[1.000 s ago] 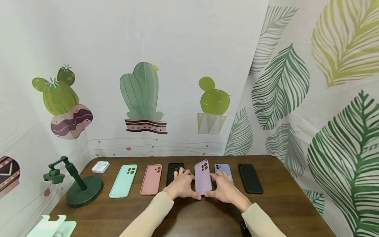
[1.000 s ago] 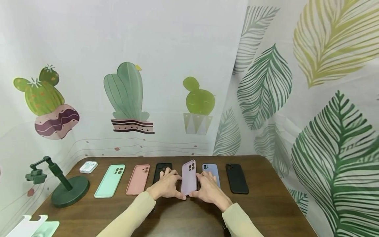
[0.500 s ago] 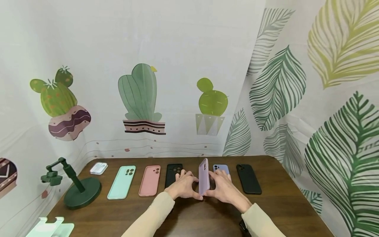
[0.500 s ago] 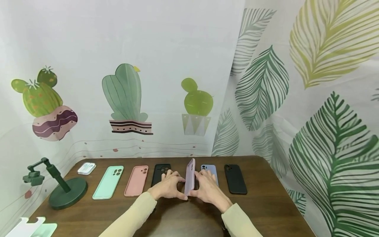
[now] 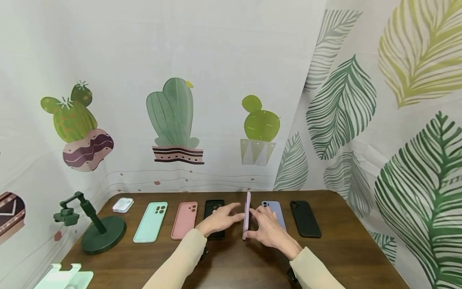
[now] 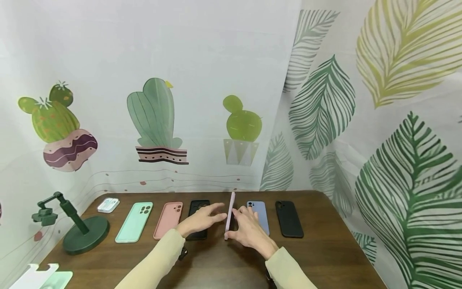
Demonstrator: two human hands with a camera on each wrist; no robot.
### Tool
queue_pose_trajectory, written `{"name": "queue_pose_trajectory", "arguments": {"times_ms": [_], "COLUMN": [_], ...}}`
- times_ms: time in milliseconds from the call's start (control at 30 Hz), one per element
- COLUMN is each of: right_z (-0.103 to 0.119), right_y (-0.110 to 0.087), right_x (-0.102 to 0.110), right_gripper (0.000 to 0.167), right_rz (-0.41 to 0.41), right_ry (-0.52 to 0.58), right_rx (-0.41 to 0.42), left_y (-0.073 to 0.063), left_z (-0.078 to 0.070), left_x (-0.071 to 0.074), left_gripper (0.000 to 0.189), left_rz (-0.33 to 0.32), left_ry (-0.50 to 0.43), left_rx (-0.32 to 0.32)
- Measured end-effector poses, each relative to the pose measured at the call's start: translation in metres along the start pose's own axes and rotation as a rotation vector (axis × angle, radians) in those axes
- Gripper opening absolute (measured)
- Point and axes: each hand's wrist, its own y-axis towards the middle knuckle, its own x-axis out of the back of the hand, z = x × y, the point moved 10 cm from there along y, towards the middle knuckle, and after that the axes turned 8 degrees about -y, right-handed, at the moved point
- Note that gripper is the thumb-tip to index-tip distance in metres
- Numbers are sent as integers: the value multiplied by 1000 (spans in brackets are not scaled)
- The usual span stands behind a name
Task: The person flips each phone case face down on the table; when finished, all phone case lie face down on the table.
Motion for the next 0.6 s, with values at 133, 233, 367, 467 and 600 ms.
{"name": "queue_pose_trajectory", "arguments": {"times_ms": [133, 233, 367, 467, 600], "right_z": [2, 4, 6, 5, 2], "right_y": [1, 3, 4, 5, 8], "right_x": [-2, -2, -4, -7, -17], "right_gripper": [77, 76, 78, 80, 76], "right_rz": [-2, -13, -14, 16, 84], "right_ry": [-12, -16, -14, -6, 23], "right_rx": [9, 18, 26, 22, 17], "left_y": [-1, -1, -2, -4, -6], "left_z": [-2, -5, -5, -4, -2], "left_x": [1, 2, 3, 4, 6], "left_gripper": [92, 97, 93, 87, 84], "left_rz": [12, 19, 17, 17, 14], "left_ry": [-39, -9, 15, 17, 11], "left_rx": [0, -22, -30, -29, -25]}}
